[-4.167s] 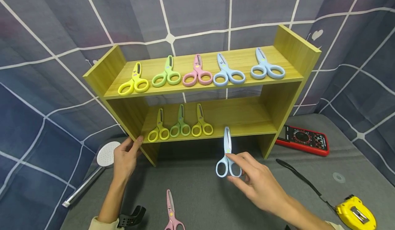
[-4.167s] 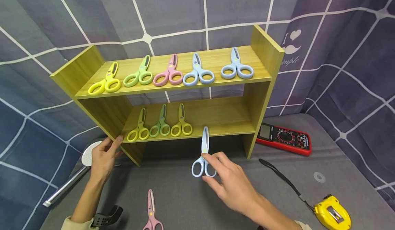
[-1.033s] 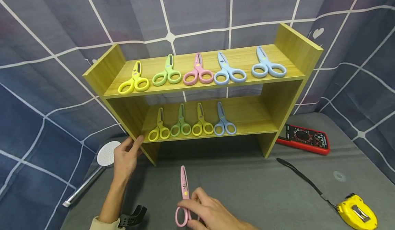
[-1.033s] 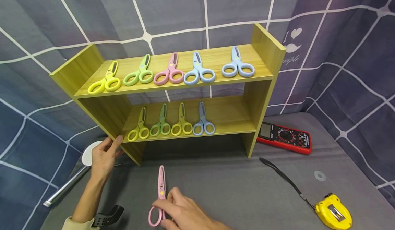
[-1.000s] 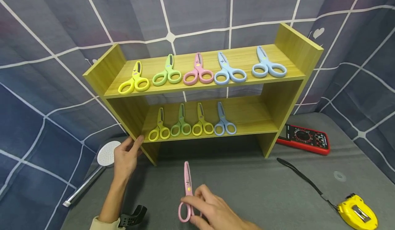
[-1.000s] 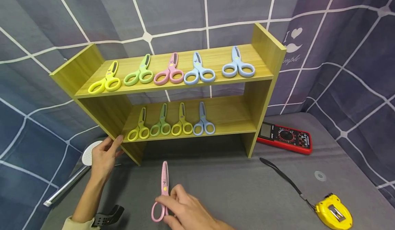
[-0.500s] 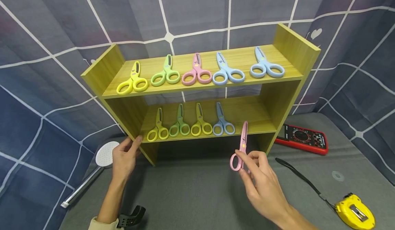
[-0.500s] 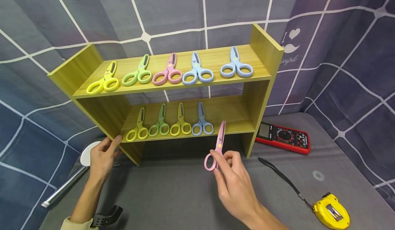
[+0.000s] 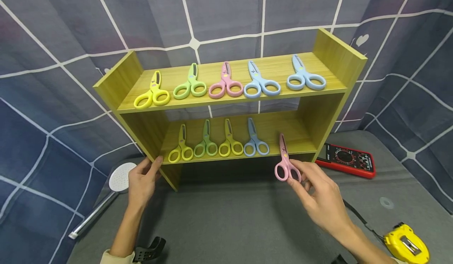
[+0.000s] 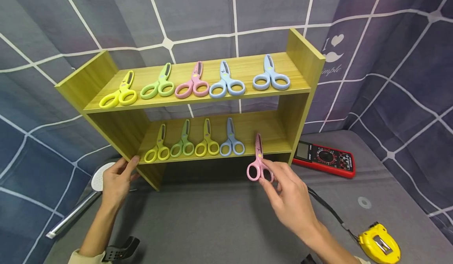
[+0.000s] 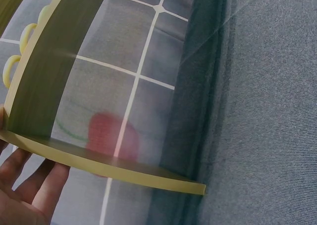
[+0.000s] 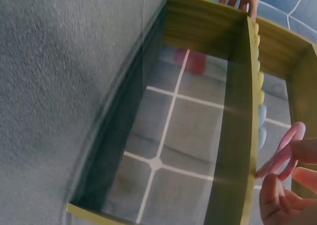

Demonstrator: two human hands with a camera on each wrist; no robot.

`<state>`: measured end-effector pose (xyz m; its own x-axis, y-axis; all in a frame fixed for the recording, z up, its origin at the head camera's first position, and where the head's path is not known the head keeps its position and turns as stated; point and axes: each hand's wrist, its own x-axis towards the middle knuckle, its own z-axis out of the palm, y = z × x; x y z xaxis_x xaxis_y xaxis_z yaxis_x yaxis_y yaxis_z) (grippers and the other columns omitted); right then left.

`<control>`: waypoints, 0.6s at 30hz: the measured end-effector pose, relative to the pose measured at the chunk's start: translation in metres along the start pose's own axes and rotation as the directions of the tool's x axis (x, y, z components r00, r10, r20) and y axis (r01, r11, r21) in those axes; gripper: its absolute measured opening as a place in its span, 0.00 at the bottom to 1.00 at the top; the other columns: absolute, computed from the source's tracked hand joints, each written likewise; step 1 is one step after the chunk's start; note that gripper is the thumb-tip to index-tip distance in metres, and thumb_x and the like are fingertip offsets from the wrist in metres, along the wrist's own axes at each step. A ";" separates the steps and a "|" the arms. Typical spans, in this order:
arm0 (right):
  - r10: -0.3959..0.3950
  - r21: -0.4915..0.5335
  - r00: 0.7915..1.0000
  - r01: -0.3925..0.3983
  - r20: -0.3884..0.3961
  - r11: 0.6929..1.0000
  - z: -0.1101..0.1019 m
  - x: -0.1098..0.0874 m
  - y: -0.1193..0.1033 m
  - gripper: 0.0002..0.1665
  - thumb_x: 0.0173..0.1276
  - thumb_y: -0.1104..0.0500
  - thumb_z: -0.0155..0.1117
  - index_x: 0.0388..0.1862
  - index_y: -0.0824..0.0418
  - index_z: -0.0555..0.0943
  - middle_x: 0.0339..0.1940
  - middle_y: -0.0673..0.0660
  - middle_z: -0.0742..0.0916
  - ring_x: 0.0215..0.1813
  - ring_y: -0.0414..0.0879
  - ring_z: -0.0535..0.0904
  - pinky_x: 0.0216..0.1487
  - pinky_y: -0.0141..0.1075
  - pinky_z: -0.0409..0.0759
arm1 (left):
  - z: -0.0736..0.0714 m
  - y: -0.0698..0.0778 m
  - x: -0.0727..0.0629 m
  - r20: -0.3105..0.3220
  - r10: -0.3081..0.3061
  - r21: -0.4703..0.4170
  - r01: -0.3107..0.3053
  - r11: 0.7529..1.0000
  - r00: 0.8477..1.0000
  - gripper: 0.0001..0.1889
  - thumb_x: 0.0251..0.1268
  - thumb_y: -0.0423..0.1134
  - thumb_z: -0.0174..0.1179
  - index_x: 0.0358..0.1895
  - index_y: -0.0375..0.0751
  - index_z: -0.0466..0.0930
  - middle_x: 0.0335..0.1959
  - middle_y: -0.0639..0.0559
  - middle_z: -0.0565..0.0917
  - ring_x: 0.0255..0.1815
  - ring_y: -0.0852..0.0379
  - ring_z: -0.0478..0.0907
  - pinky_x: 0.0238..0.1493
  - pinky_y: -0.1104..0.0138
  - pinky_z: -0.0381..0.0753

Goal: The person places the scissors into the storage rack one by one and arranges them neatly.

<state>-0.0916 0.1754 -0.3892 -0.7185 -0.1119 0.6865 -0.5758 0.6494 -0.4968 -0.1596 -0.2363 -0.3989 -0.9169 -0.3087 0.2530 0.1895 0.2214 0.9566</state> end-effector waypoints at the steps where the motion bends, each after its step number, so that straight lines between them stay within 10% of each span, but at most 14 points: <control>1: 0.010 0.010 1.000 -0.009 -0.015 1.000 0.000 0.003 0.002 0.31 0.53 0.71 0.76 0.58 0.61 0.81 0.37 0.47 0.80 0.28 0.33 0.70 0.27 0.25 0.67 | 0.000 0.000 0.000 0.000 -0.001 -0.006 0.001 1.000 1.000 0.18 0.70 0.34 0.61 0.58 0.28 0.79 0.37 0.68 0.85 0.41 0.69 0.82 0.38 0.74 0.81; 18: 0.019 -0.158 0.998 -0.028 -0.056 0.987 0.013 0.044 0.033 0.20 0.62 0.65 0.72 0.54 0.59 0.83 0.39 0.54 0.84 0.26 0.40 0.71 0.27 0.41 0.69 | 0.004 -0.001 0.000 -0.005 -0.019 0.036 0.019 0.999 1.000 0.18 0.71 0.37 0.61 0.58 0.30 0.80 0.36 0.71 0.84 0.41 0.71 0.81 0.37 0.75 0.81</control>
<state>-0.1477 0.1821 -0.3824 -0.7065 -0.0573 0.7054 -0.4867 0.7629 -0.4255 -0.1607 -0.2327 -0.4002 -0.9184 -0.3174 0.2360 0.1594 0.2490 0.9553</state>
